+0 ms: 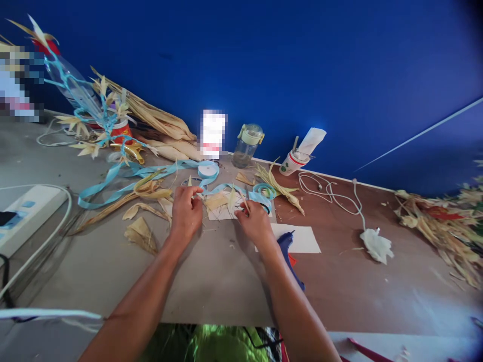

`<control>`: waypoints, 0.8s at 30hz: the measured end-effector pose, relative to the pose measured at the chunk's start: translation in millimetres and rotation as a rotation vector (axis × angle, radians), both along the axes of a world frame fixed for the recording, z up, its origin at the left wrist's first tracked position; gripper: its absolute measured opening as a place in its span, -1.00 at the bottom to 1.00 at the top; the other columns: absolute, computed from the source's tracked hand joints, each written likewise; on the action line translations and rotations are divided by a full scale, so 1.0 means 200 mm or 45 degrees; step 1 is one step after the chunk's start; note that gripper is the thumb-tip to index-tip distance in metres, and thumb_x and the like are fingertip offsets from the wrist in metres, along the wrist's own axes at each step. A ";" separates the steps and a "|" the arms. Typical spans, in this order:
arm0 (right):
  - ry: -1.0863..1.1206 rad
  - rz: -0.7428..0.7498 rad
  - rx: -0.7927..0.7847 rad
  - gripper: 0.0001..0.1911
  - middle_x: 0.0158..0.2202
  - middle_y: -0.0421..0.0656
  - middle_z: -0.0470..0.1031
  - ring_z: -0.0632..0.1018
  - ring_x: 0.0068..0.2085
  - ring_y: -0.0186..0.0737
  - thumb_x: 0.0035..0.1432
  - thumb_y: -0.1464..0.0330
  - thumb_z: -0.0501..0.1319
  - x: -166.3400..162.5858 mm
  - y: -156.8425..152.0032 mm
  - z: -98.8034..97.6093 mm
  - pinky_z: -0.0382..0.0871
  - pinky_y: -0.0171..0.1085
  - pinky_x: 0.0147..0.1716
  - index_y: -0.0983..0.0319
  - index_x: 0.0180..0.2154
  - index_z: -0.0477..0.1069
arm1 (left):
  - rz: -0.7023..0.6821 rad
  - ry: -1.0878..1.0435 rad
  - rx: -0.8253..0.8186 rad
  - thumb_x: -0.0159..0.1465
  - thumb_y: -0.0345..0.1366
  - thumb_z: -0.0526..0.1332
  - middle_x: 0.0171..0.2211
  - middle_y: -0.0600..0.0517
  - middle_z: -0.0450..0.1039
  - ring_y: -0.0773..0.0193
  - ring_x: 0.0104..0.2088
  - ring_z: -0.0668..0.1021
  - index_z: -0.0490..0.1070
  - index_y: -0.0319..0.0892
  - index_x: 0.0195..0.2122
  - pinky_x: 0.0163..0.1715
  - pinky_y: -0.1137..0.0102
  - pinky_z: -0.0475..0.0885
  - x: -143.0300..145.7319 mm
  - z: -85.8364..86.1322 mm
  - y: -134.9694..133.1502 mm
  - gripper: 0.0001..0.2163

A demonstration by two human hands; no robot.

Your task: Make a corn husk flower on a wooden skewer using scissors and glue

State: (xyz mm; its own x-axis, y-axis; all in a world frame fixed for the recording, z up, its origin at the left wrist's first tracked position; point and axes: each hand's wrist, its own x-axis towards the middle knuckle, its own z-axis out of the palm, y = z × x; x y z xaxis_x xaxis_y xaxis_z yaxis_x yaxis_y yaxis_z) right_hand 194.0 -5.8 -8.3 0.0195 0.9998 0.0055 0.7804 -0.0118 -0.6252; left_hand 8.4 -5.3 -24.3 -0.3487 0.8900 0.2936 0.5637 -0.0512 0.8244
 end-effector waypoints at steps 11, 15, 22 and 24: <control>-0.527 0.049 0.003 -0.80 -0.21 -0.04 0.47 0.51 -0.25 -0.21 0.22 0.42 0.04 -0.12 -0.02 -0.03 0.24 -0.32 -0.34 0.26 -0.26 0.43 | -0.332 -0.089 -0.062 0.20 -0.32 0.08 -0.44 0.05 0.42 0.31 -0.43 0.42 0.43 -0.17 -0.38 -0.38 0.43 0.29 0.07 0.02 -0.04 -0.86; -0.457 0.030 0.115 -0.81 -0.24 -0.03 0.47 0.49 -0.24 -0.20 0.21 0.42 0.03 -0.09 -0.01 -0.02 0.24 -0.31 -0.31 0.28 -0.26 0.41 | -0.357 -0.328 -0.197 0.22 -0.23 0.08 -0.54 0.10 0.34 0.34 -0.52 0.36 0.43 -0.17 -0.37 -0.49 0.46 0.24 0.07 0.02 -0.04 -0.82; -0.500 0.101 0.059 -0.84 -0.19 -0.02 0.45 0.49 -0.31 -0.21 0.20 0.37 0.09 -0.12 -0.01 -0.06 0.22 -0.30 -0.40 0.25 -0.28 0.42 | -0.223 -0.784 -0.166 0.19 -0.09 0.15 -0.60 0.13 0.25 0.43 -0.61 0.27 0.39 -0.20 -0.45 -0.61 0.49 0.15 0.05 0.02 -0.02 -0.74; -0.458 0.060 0.099 -0.83 -0.24 -0.03 0.46 0.48 -0.33 -0.21 0.20 0.41 0.06 -0.10 0.00 -0.06 0.21 -0.30 -0.39 0.25 -0.32 0.42 | -0.181 -0.860 -0.133 0.17 -0.10 0.17 -0.61 0.13 0.25 0.44 -0.62 0.26 0.39 -0.20 -0.46 -0.62 0.50 0.14 0.05 0.03 -0.01 -0.75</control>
State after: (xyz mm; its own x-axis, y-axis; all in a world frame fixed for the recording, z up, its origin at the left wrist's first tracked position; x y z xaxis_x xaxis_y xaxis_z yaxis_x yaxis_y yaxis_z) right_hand 173.6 -5.6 -20.7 -0.0438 0.9959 0.0793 0.9489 0.0663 -0.3087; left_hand 17.9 -7.6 -18.9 -0.3024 0.9525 -0.0364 -0.0808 0.0125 0.9967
